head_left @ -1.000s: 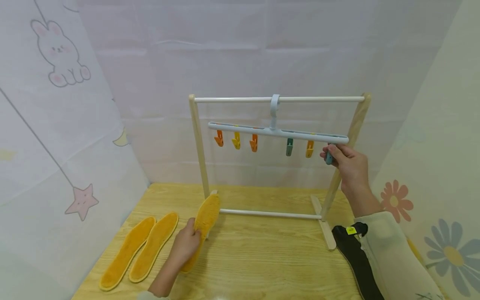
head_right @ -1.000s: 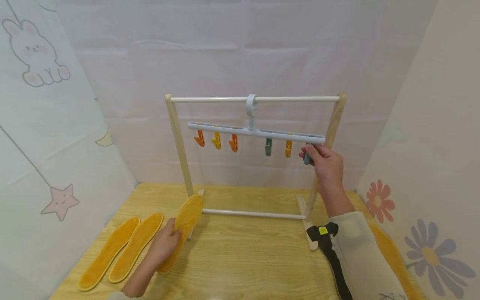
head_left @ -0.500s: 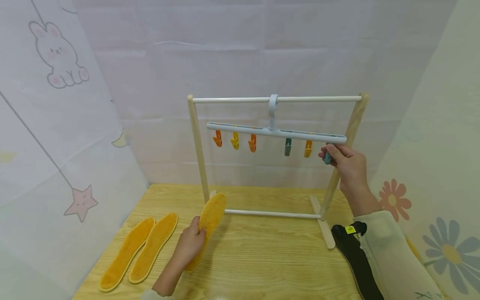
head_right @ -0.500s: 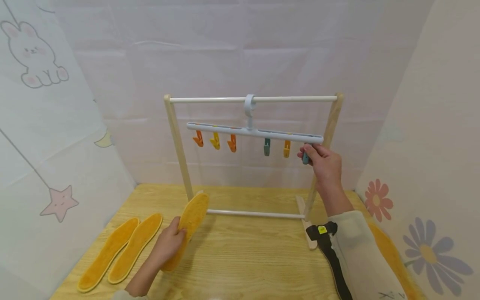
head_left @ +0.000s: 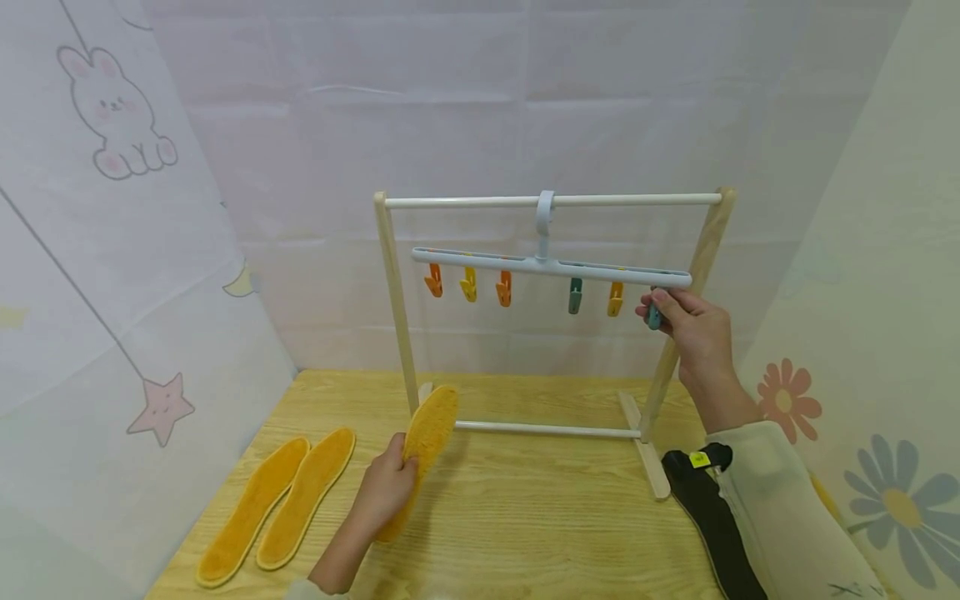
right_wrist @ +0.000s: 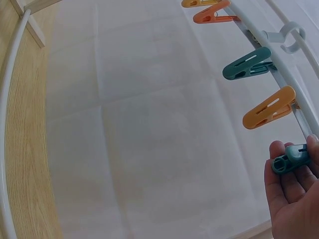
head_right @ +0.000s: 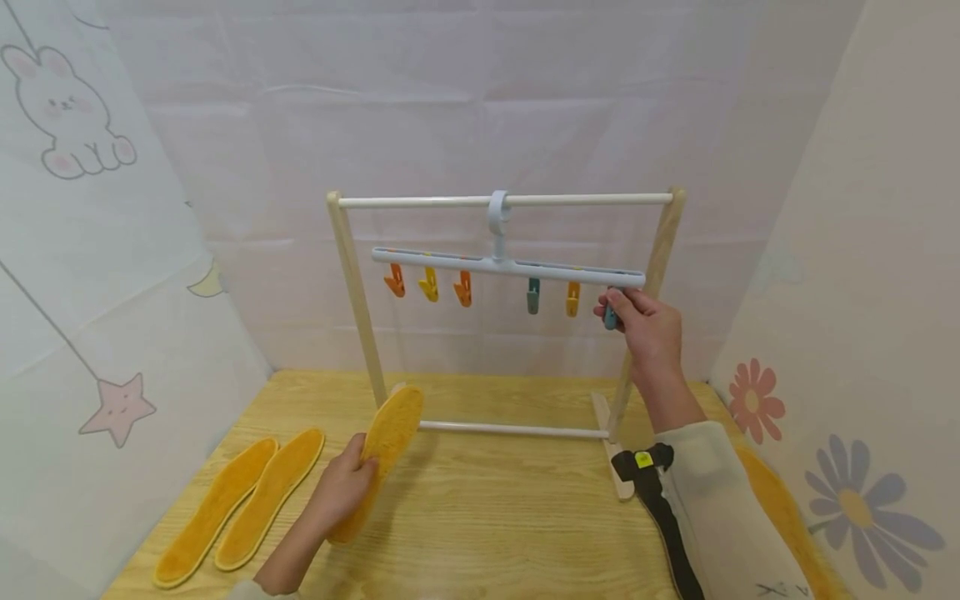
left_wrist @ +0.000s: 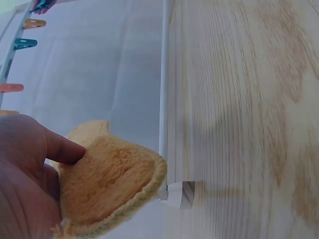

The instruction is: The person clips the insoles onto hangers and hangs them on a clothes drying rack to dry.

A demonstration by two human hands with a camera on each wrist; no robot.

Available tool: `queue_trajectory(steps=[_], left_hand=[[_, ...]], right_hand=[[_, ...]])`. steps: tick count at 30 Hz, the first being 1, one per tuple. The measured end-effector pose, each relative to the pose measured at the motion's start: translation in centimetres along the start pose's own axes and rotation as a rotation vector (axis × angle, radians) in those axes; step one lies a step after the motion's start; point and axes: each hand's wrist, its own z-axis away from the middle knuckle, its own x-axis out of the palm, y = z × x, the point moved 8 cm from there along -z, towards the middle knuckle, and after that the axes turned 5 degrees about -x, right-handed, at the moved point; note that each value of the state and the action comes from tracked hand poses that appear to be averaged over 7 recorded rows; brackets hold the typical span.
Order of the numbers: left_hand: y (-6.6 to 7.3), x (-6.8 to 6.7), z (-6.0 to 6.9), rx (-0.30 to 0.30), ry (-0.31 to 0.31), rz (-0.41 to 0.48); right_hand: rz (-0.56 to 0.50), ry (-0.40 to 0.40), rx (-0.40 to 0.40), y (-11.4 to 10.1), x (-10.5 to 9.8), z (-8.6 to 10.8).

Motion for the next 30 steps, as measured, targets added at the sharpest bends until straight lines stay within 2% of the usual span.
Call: queue_trajectory(steps=[16,30], left_hand=[[1.0,0.6,-0.2,0.033,0.003,0.016],[1.6,1.2,-0.4,0.033,-0.02,0.05]], right_hand=[[0.006,-0.004,0.001,0.2,0.0,-0.2],[-0.003,0.002,-0.003,0.2,0.1,-0.2]])
